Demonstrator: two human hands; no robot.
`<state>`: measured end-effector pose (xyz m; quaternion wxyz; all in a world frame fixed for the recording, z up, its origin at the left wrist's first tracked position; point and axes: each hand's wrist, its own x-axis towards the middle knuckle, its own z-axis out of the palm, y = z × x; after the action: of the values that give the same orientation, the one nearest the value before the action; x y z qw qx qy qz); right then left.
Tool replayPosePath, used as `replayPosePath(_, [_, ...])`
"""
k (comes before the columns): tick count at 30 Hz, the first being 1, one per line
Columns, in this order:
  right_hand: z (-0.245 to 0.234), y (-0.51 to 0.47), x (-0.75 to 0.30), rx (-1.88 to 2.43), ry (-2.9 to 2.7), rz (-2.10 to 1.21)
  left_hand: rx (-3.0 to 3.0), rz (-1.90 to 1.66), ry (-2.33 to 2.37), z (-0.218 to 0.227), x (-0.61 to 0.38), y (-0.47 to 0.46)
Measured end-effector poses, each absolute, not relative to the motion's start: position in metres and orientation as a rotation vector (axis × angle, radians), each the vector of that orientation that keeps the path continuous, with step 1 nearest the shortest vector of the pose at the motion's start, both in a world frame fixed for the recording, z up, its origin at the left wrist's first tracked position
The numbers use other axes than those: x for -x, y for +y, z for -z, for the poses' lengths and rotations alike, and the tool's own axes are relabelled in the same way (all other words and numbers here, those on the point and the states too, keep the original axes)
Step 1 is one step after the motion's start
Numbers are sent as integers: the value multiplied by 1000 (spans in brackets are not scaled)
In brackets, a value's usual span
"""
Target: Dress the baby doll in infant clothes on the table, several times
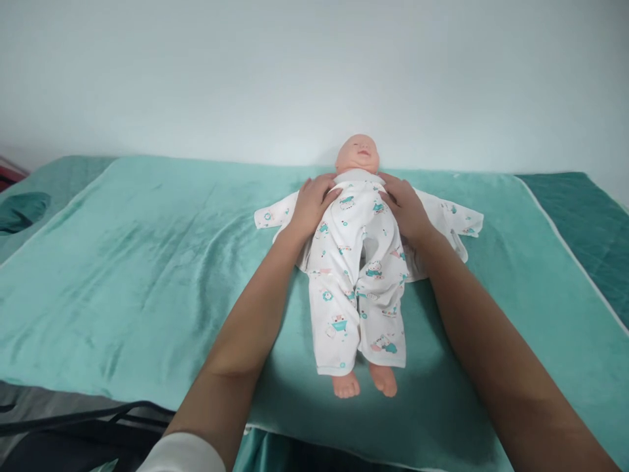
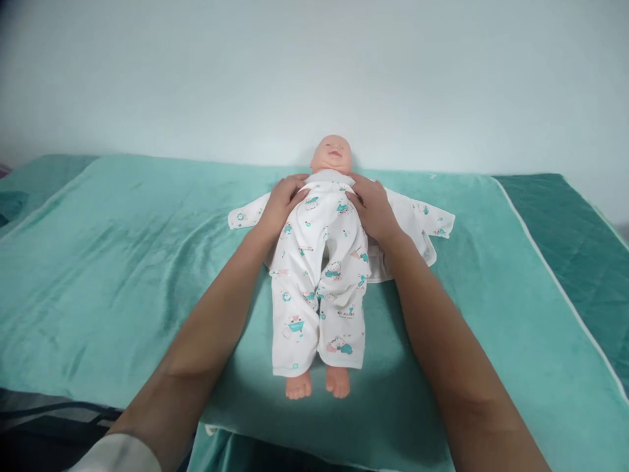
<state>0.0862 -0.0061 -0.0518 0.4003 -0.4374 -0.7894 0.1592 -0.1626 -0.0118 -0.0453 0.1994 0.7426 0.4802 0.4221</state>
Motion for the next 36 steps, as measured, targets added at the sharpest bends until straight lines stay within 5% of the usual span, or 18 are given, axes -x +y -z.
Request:
replayPosePath(19, [56,45,-80,1534,-1722,-474,-1734,-1218,1634,60,160,42])
replayPosePath(26, [50,13,-81,1194,-1772,-575,-1984,-1155,1385,62,166,23])
replayPosePath(36, [58,0,-90,1159,-1865,-482,-2173,-1052,1603,67,171,-17])
